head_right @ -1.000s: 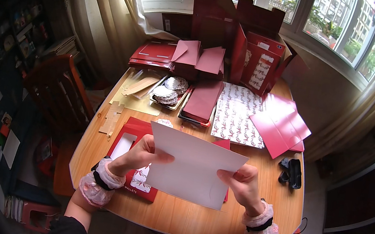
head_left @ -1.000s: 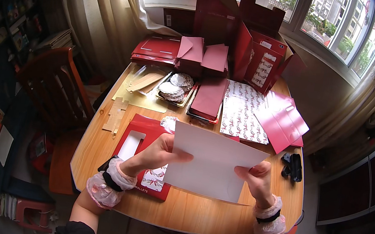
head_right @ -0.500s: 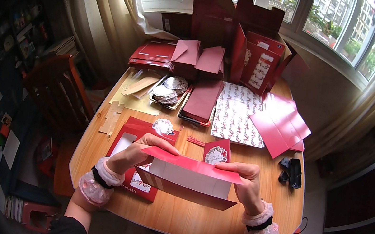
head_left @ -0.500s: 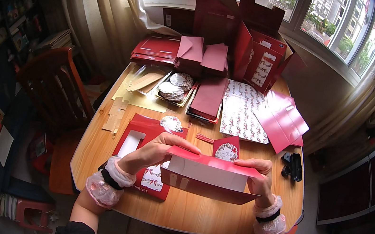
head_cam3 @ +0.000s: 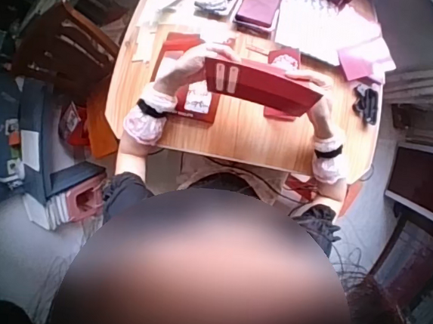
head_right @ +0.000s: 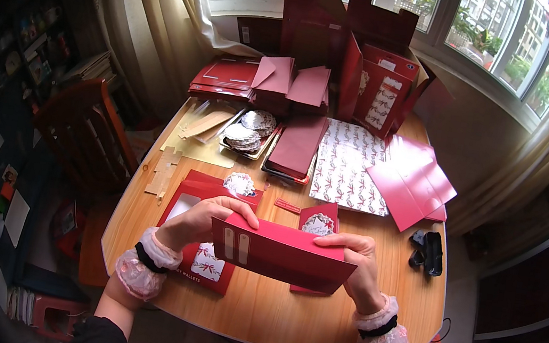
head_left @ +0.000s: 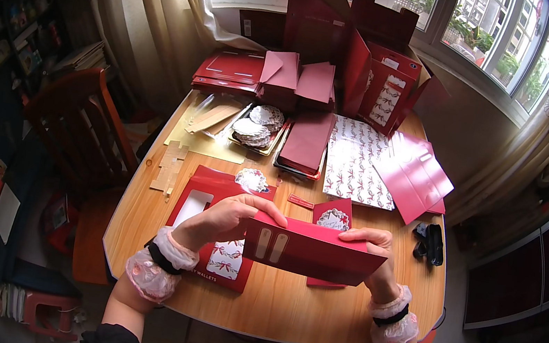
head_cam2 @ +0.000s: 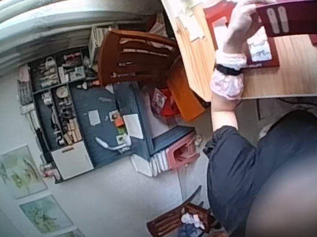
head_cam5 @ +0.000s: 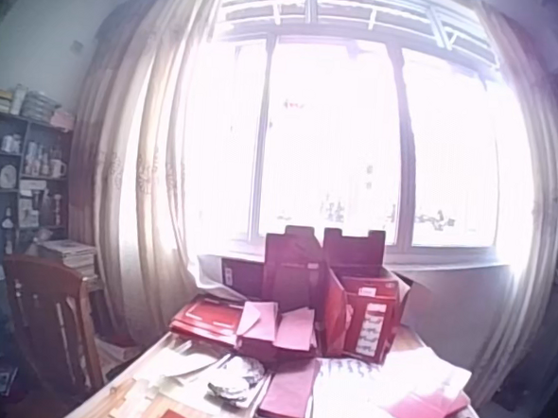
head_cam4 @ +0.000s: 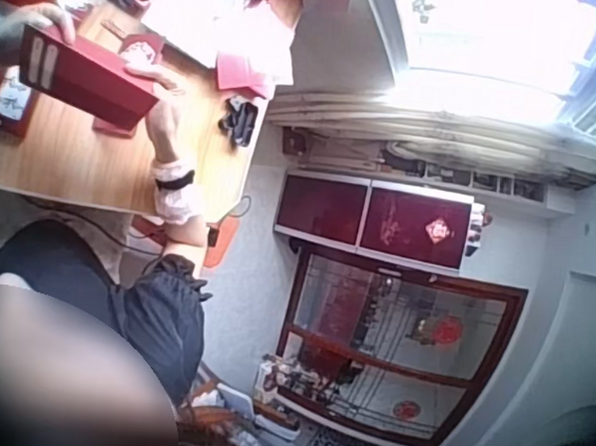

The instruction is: The recorder is assembling and folding red paper folders or greeting card envelopes at a desk.

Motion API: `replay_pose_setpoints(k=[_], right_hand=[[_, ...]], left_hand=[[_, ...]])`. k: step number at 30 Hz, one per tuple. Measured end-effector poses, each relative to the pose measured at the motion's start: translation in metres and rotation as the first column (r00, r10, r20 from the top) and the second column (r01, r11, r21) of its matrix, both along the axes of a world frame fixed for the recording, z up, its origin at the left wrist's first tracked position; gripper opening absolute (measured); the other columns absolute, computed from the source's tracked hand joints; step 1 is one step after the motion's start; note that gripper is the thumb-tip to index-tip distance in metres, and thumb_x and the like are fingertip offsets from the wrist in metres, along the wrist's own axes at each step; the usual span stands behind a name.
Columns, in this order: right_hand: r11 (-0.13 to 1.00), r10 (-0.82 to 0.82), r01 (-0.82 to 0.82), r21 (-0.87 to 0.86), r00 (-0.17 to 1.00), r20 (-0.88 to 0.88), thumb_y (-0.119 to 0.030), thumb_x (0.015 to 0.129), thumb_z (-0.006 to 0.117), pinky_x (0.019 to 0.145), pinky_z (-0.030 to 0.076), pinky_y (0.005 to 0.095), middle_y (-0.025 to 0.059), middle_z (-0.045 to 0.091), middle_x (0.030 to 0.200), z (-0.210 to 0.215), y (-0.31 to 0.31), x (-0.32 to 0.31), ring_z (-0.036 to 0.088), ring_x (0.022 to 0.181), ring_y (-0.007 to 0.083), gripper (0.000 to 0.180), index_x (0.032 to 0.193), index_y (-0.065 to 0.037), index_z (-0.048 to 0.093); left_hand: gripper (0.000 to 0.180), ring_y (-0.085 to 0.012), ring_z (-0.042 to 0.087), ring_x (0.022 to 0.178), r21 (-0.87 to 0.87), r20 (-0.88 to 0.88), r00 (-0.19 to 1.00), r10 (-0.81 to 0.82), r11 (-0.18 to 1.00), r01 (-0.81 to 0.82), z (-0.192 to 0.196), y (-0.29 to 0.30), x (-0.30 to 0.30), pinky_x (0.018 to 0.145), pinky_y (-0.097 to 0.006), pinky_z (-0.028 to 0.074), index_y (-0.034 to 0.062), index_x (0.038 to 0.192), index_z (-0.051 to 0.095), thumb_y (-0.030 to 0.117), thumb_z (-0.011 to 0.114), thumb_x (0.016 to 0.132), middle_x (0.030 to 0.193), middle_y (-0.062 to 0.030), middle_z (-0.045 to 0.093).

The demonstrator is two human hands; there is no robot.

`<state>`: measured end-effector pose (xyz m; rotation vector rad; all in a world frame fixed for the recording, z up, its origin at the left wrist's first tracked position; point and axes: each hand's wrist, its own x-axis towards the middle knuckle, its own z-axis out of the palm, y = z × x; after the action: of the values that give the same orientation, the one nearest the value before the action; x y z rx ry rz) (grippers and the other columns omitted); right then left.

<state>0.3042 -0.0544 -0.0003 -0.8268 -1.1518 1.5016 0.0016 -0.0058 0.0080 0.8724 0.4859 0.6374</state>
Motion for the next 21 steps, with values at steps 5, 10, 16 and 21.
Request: replay_pose_setpoints(k=[5, 10, 16, 21], right_hand=[[0.998, -0.026, 0.023, 0.060, 0.999, 0.047, 0.010, 0.080, 0.052, 0.079, 0.055, 0.0281, 0.0166, 0.072, 0.091, 0.002, 0.001, -0.002, 0.068, 0.082, 0.0193, 0.025, 0.094, 0.006, 0.073], [0.938, -0.068, -0.026, 0.346, 0.965, 0.254, 0.019, 0.077, 0.045, 0.076, 0.053, 0.0264, 0.0137, 0.070, 0.090, 0.008, -0.004, -0.012, 0.067, 0.083, 0.0185, 0.035, 0.094, 0.006, 0.073], [0.948, 0.013, -0.107, 0.301, 0.954, 0.298, 0.010, 0.081, 0.044, 0.084, 0.052, 0.0279, 0.0152, 0.070, 0.097, 0.011, -0.002, -0.003, 0.067, 0.087, 0.0207, 0.033, 0.098, 0.005, 0.072], [0.989, 0.046, -0.071, 0.128, 0.980, 0.193, -0.014, 0.090, 0.044, 0.088, 0.051, 0.0302, 0.0165, 0.070, 0.102, 0.031, -0.002, 0.004, 0.067, 0.091, 0.0211, 0.037, 0.115, 0.005, 0.064]], left_hand=[[0.032, -0.0179, 0.064, 0.101, -0.054, 0.158, 0.968, -0.195, 0.977, 0.205, 0.012, 0.001, -0.008, 0.091, -0.030, 0.051, -0.0040, 0.111, 0.064, 0.015, 0.044, 0.095, 0.115, -0.0150, 0.063], [0.029, -0.0092, 0.063, 0.094, 0.331, -0.316, 0.941, 0.123, 0.944, -0.013, 0.009, -0.007, 0.008, 0.084, -0.024, 0.052, 0.0006, 0.113, 0.064, 0.006, 0.072, 0.085, 0.102, -0.0041, 0.067], [0.052, -0.0122, 0.065, 0.099, 0.336, -0.290, 0.937, 0.194, 0.938, -0.090, 0.020, -0.015, 0.016, 0.088, -0.026, 0.052, 0.0019, 0.128, 0.055, 0.001, 0.075, 0.080, 0.111, -0.0094, 0.067], [0.039, -0.0124, 0.065, 0.097, 0.369, -0.327, 0.928, 0.178, 0.928, -0.047, 0.019, -0.016, 0.015, 0.086, -0.025, 0.053, -0.0009, 0.117, 0.062, 0.001, 0.075, 0.080, 0.105, -0.0073, 0.068]])
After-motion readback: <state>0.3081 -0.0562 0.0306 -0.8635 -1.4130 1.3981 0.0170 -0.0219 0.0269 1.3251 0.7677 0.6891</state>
